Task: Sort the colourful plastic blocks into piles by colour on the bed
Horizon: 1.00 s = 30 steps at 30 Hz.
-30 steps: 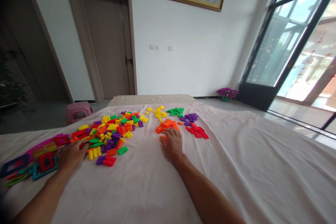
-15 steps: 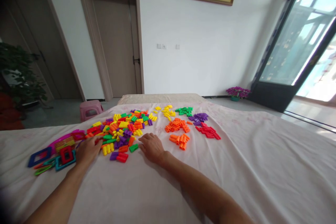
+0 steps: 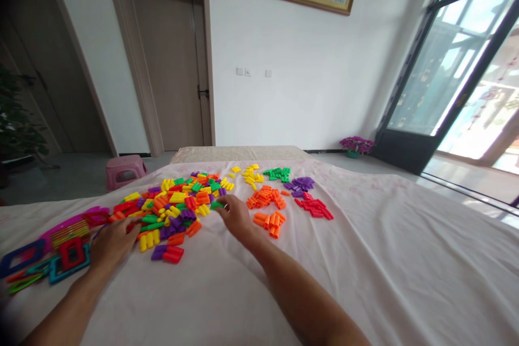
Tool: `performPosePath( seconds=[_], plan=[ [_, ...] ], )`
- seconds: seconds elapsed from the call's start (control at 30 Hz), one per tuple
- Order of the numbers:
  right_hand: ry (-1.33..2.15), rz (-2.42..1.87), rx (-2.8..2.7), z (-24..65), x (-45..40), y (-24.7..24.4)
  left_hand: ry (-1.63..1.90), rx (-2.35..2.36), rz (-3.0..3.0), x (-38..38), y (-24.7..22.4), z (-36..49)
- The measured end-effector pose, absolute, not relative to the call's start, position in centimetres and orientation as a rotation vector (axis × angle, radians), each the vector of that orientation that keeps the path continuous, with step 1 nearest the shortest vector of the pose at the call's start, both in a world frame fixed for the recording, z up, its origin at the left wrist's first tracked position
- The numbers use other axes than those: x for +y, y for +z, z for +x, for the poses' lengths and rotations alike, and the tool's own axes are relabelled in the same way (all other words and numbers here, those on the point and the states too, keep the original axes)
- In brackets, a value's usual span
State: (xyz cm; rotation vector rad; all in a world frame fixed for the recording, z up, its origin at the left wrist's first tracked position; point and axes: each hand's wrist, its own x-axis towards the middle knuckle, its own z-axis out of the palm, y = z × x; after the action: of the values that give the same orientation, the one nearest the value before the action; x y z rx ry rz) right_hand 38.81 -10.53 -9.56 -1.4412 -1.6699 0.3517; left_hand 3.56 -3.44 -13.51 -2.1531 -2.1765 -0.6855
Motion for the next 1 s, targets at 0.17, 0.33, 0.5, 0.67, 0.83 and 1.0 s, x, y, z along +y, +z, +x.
performPosePath(
  seconds=[0.17, 0.33, 0.5, 0.67, 0.83, 1.0],
  plan=[
    [0.297, -1.652, -1.226, 48.6, -6.8, -7.1, -0.674, -2.171, -2.151, -3.2, -13.8, 3.4],
    [0.258, -1.769, -0.937, 55.3, -5.3, -4.6, -0.692, -2.168, -2.160, -2.9, -14.0, 3.3],
    [0.249, -1.746, -0.909, 56.8, -4.7, -4.0, -0.701, -2.160, -2.153, -2.9, -14.2, 3.3],
    [0.347, -1.672, -1.028, 52.4, -4.5, -6.2, -0.700, -2.176, -2.146, -3.0, -13.9, 3.4],
    [0.529, -1.544, -1.564, 43.4, -6.9, -7.9, -0.679, -2.184, -2.145, -3.4, -13.3, 3.7],
    [0.375, -1.695, -1.942, 36.7, -9.1, -8.7, -0.675, -2.182, -2.155, -3.7, -12.9, 3.8]
  ],
)
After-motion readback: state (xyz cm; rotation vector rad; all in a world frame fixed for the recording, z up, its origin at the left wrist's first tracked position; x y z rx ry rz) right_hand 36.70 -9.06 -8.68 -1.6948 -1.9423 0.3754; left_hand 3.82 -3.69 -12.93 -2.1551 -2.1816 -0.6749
